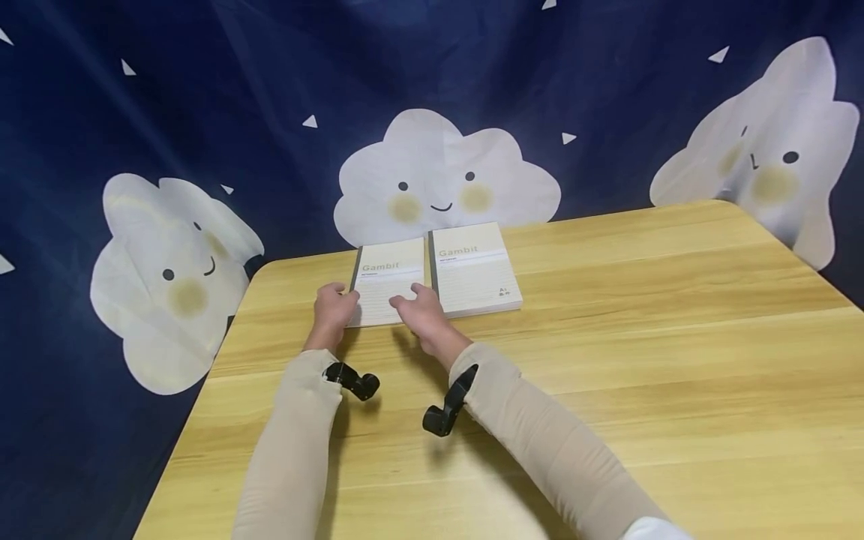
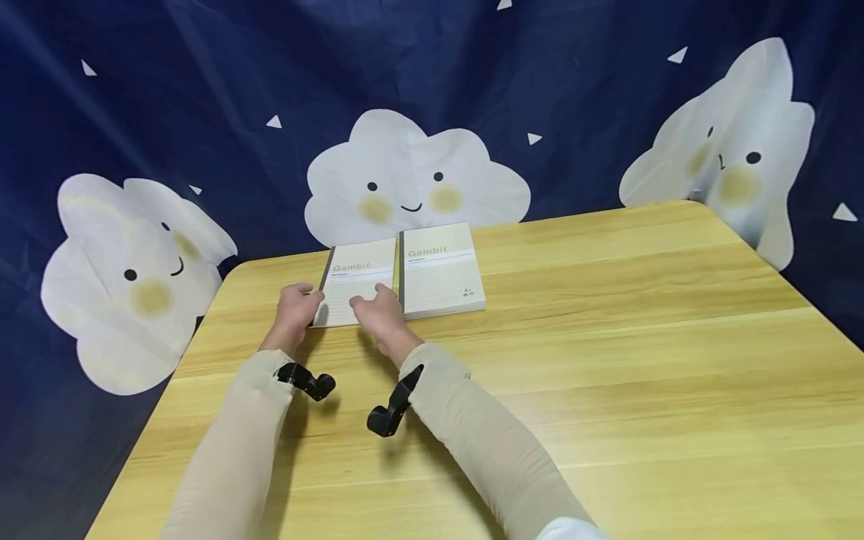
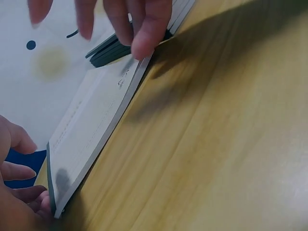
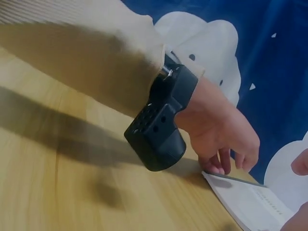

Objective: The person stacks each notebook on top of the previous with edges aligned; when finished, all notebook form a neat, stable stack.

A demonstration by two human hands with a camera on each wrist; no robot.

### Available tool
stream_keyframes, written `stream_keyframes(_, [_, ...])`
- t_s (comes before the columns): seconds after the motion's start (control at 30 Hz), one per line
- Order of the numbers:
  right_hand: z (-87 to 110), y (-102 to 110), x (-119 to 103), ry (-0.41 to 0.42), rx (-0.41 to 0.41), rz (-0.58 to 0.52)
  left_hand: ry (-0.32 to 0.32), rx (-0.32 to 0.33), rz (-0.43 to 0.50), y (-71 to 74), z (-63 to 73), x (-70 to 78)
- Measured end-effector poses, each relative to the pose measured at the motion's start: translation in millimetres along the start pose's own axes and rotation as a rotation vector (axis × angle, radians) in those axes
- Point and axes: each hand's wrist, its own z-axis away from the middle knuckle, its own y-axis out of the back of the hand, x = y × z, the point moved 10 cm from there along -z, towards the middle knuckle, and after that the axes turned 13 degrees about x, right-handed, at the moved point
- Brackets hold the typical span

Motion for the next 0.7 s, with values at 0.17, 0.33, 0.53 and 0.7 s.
stream_keyframes(0.17, [-0.6,-4,7,-0.098,-0.045,-0.147,0.015,0.030,0.004,8.0,-4.6,-5.7])
stream_keyframes(0.33, [-2.2,-7,11,-0.125,-0.073,-0.206,0.036,0.031,0.033,15.5,-5.8,-11.2])
stream_keyframes(0.53, [-5.9,-9,11,-0.065,-0.093,-0.228,0.080,0.015,0.061,21.2,-6.7,-21.6])
stream_keyframes(0.7, [-11.1,-3,8,0.020,-0.070,-0.144,0.110,0.007,0.108,19.6,-12.1,-32.5])
